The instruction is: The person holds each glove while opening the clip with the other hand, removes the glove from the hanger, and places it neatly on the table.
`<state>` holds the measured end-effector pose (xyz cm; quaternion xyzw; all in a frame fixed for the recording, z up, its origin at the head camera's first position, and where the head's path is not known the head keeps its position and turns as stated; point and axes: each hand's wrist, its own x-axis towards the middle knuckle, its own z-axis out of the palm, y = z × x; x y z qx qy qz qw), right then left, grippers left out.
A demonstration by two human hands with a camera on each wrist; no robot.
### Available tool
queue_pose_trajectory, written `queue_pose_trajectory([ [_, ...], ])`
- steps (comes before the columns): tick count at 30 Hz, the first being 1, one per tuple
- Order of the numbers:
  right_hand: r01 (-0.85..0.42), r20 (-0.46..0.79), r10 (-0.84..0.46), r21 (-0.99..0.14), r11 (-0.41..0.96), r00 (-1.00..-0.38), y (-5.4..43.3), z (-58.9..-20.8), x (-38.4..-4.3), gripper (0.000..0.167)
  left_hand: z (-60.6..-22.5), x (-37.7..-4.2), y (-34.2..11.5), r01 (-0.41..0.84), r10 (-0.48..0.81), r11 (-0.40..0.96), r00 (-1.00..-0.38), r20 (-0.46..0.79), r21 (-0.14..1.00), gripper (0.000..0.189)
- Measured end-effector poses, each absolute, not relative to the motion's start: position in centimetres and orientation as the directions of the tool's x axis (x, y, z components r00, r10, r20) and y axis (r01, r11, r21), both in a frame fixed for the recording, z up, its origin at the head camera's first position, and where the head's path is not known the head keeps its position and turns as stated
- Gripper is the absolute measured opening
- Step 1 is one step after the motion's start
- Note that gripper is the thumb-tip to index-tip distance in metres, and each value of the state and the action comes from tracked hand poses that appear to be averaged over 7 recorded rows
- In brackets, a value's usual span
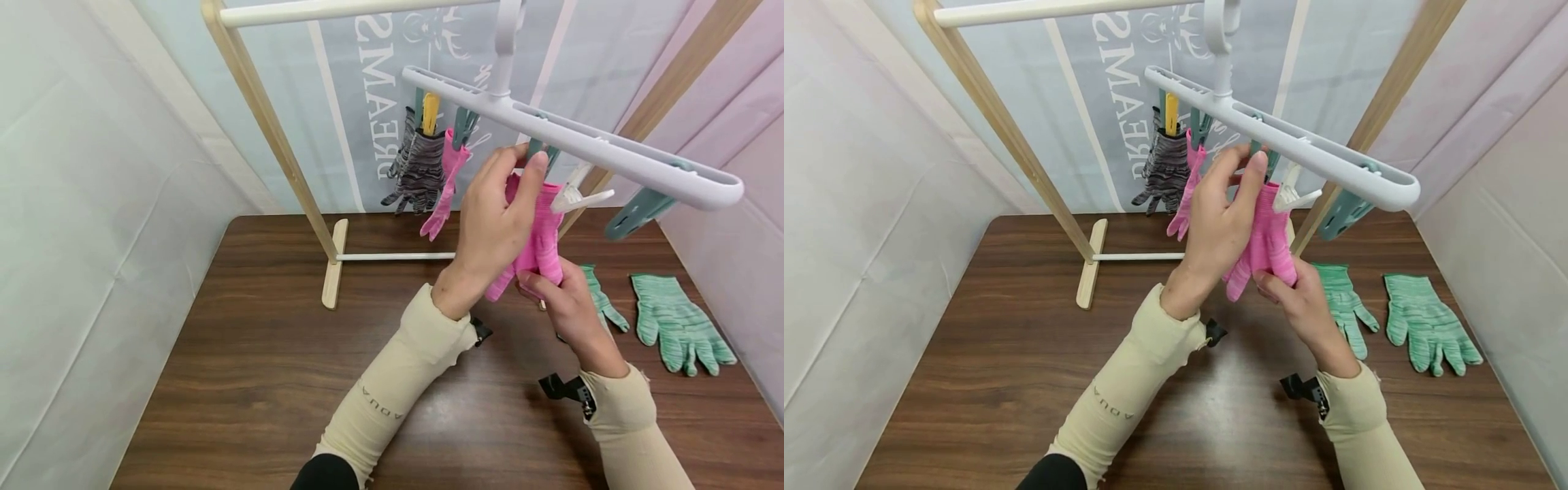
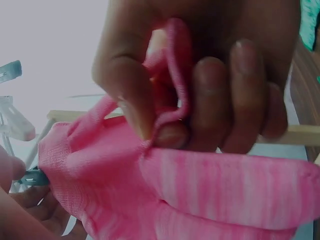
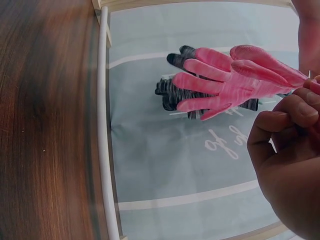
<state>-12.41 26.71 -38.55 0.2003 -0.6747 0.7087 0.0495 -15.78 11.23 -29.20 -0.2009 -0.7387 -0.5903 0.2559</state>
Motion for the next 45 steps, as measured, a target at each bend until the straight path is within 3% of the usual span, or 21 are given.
queue_pose_trajectory([
  [9,-0.318,0.323,-0.196,-0.946,-0.057,-0.926,26.7,-38.3,-12.3,0.025,-28.2,-15.9,10.7,0.446,0.055,-0.021,-0.893,0.447,0.895,0.036],
  [19,-0.302,0.308,-0.163,-0.951,-0.06,-0.937,26.9,-38.4,-12.4,0.03,-27.7,-16.1,10.4,0.352,0.107,-0.211,-0.919,0.379,0.912,0.035],
  [27,-0.354,0.372,-0.204,-0.928,-0.119,-0.906,27.4,-38.9,-12.6,0.034,-27.7,-16.1,10.4,0.347,0.067,-0.116,-0.932,0.356,0.931,0.032],
  [29,-0.378,0.408,-0.242,-0.911,-0.163,-0.88,27.5,-39.1,-12.7,0.035,-27.8,-16.1,10.5,0.342,0.056,-0.135,-0.935,0.351,0.93,0.032],
  [35,-0.401,0.42,-0.285,-0.907,-0.127,-0.861,27.6,-39.1,-12.7,0.031,-28.3,-16.2,10.6,0.379,0.045,-0.252,-0.915,0.402,0.891,0.029],
  [45,-0.409,0.429,-0.281,-0.903,-0.129,-0.858,27.8,-39.2,-12.6,0.033,-30.9,-14.9,9.2,0.439,-0.057,-0.195,-0.898,0.437,0.877,0.035],
])
